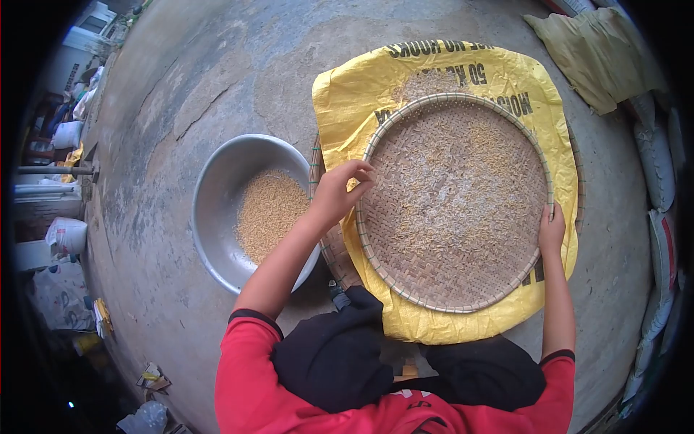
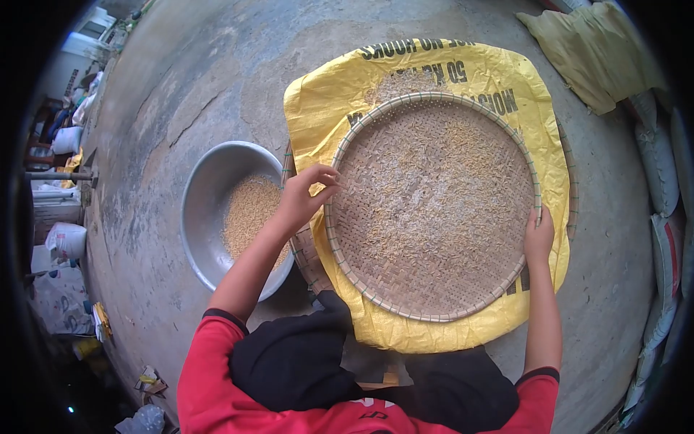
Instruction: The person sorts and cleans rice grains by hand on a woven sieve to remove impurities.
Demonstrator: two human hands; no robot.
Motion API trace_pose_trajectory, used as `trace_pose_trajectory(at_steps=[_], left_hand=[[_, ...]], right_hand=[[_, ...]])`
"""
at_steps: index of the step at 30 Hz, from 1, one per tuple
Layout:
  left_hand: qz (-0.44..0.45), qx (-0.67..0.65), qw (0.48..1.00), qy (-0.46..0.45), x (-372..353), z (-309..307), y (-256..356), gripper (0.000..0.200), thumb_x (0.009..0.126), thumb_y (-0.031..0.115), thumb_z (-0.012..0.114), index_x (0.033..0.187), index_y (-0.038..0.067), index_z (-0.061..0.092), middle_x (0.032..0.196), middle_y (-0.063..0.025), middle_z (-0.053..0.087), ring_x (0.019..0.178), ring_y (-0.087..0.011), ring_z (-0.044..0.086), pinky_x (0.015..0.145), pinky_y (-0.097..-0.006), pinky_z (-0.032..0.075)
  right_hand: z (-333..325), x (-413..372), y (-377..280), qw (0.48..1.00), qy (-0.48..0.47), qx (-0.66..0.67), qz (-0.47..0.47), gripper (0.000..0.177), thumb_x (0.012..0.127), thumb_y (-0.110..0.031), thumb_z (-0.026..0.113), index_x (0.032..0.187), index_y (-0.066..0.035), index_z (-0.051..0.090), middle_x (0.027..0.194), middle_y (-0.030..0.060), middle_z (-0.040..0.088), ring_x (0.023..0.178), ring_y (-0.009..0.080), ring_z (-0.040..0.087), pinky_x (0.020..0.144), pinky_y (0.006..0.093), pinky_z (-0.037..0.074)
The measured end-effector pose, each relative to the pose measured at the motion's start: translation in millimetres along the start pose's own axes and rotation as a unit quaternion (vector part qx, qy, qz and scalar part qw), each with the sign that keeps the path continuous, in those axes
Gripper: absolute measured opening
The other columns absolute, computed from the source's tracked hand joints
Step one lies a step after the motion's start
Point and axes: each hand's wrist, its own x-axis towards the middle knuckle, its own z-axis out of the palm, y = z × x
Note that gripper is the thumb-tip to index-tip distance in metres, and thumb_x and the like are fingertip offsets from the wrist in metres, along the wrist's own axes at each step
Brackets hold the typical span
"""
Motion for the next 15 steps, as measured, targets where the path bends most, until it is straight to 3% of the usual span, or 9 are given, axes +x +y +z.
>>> trace_pose_trajectory(at_steps=[3,7,9,11,13,15], left_hand=[[-0.058,0.001,0.998,-0.013,-16.0,-6.3,-3.7,0.022,0.077,0.009,0.067,0.094,0.003,0.055,0.081,-0.0098,0.065,0.078,-0.0193,0.064,0.070,-0.0295,0.048],[-0.026,-0.011,0.999,-0.028,-23.7,-6.0,-21.4,0.024,0.077,0.009,0.067,0.096,0.003,0.054,0.080,-0.0103,0.065,0.076,-0.0189,0.064,0.069,-0.0309,0.048],[-0.117,-0.019,0.993,0.009,-27.6,-17.2,-6.3,0.021,0.077,0.009,0.067,0.093,0.003,0.056,0.081,-0.0101,0.066,0.076,-0.0200,0.064,0.069,-0.0314,0.048],[-0.120,0.100,0.980,0.120,-35.7,-40.9,-1.4,0.017,0.078,0.008,0.064,0.093,0.002,0.058,0.080,-0.0099,0.066,0.072,-0.0231,0.064,0.067,-0.0324,0.049],[-0.203,0.221,0.935,0.192,-53.3,-71.0,-37.8,0.017,0.077,0.004,0.061,0.094,0.004,0.060,0.089,-0.0101,0.065,0.083,-0.0262,0.062,0.073,-0.0341,0.048],[-0.207,0.497,0.832,0.135,-79.8,-94.5,-60.2,0.020,0.075,0.002,0.059,0.094,0.006,0.061,0.101,-0.0107,0.061,0.097,-0.0279,0.056,0.081,-0.0356,0.044]], right_hand=[[1.8,0.5,2.0,1.000,0.002,0.017,-0.001,0.031,0.090,-0.024,0.047,0.108,0.001,0.052,0.093,0.0209,0.059,0.088,0.0353,0.057,0.076,0.0380,0.044],[1.1,-0.7,3.0,1.000,0.007,0.018,-0.003,0.032,0.090,-0.025,0.046,0.108,0.001,0.052,0.093,0.0209,0.059,0.088,0.0354,0.057,0.076,0.0380,0.044],[1.4,0.5,3.8,1.000,-0.006,0.001,0.005,0.032,0.090,-0.026,0.046,0.108,0.001,0.052,0.094,0.0208,0.059,0.088,0.0350,0.057,0.076,0.0376,0.044],[0.8,1.0,4.2,1.000,-0.002,0.002,0.000,0.032,0.090,-0.026,0.046,0.108,0.001,0.052,0.094,0.0207,0.059,0.088,0.0350,0.057,0.076,0.0375,0.044],[2.9,-0.3,3.8,1.000,0.001,0.008,-0.001,0.033,0.090,-0.026,0.046,0.108,0.001,0.052,0.093,0.0206,0.059,0.088,0.0349,0.057,0.076,0.0373,0.044],[1.1,0.2,2.2,1.000,-0.002,0.012,0.003,0.033,0.090,-0.026,0.046,0.108,0.001,0.052,0.093,0.0205,0.059,0.088,0.0348,0.057,0.077,0.0372,0.044]])
